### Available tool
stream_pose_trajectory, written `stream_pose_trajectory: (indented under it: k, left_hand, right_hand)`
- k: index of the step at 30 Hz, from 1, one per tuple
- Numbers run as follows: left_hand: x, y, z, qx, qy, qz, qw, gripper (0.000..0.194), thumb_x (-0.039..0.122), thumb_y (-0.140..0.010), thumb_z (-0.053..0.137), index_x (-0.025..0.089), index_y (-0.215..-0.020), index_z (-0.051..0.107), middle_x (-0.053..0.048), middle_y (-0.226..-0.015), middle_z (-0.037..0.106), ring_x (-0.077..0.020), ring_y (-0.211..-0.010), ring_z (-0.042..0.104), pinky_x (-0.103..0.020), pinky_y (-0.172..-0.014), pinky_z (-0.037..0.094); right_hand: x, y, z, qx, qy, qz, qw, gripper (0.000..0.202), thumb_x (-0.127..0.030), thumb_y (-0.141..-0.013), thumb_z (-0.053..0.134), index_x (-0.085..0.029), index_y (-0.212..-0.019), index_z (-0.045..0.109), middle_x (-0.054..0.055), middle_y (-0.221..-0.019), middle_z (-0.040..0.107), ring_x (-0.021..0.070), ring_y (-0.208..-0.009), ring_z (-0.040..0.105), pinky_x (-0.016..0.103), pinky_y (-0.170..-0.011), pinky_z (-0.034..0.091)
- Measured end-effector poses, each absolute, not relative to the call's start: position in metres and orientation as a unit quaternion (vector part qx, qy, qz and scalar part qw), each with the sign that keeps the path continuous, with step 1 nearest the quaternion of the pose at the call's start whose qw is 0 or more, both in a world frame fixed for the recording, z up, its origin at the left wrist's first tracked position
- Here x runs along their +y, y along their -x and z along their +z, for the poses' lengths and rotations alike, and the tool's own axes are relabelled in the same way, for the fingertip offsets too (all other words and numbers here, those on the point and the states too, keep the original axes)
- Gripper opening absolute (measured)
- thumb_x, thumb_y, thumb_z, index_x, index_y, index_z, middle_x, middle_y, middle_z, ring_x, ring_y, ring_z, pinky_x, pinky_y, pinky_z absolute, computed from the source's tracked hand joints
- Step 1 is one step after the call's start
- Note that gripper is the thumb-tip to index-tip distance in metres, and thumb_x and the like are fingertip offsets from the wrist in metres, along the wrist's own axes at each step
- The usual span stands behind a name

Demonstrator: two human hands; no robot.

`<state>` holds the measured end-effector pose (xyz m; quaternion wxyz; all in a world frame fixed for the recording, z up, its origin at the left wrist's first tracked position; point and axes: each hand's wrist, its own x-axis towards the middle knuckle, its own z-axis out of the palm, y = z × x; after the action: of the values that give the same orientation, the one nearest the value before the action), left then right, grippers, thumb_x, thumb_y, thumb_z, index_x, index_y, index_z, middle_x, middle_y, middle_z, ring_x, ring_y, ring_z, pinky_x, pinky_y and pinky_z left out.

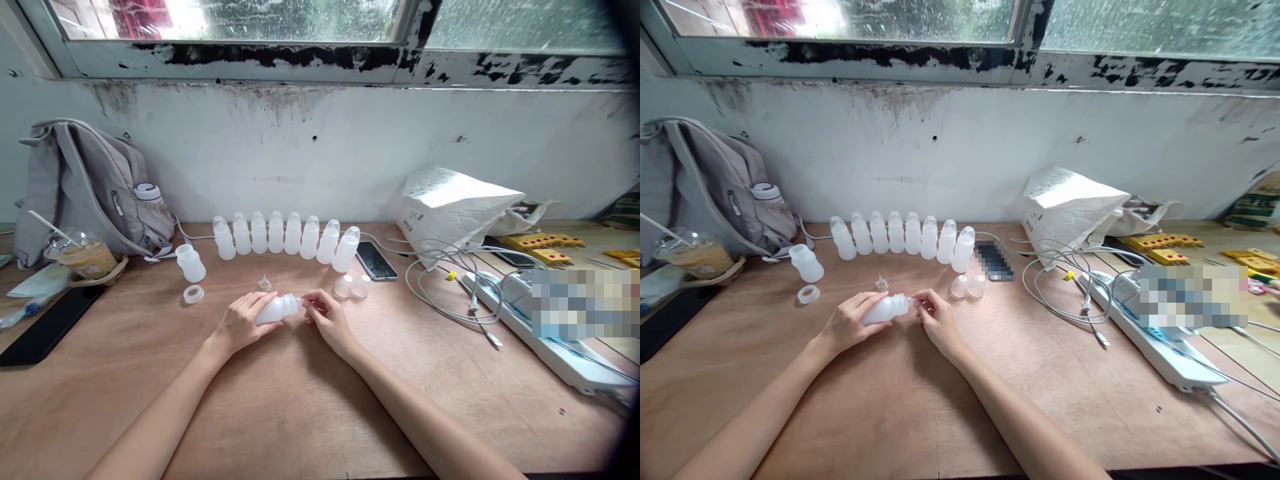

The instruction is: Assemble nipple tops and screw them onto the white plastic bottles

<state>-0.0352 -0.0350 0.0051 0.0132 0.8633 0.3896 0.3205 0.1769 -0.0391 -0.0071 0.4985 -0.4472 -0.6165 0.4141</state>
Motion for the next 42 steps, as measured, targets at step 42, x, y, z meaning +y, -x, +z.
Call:
stream_pose_trajectory:
  k: [42]
  left_hand:
    - [-0.042, 0.026, 0.009, 0.407, -0.836, 0.333, 0.156, 0.043, 0.040, -0.078, 0.056, 0.018, -0.114, 0.049, -0.008, -0.110, 0.061, -0.0207, -0.099, 0.058, -0.032, -0.085, 0.047]
  right_hand:
    - [-0.043, -0.178, 0.007, -0.623, 0.370, 0.547, 0.419, 0.043, -0.035, -0.072, 0.064, -0.022, -0.111, 0.050, 0.004, -0.099, 0.056, 0.0139, -0.078, 0.056, 0.025, -0.065, 0.046]
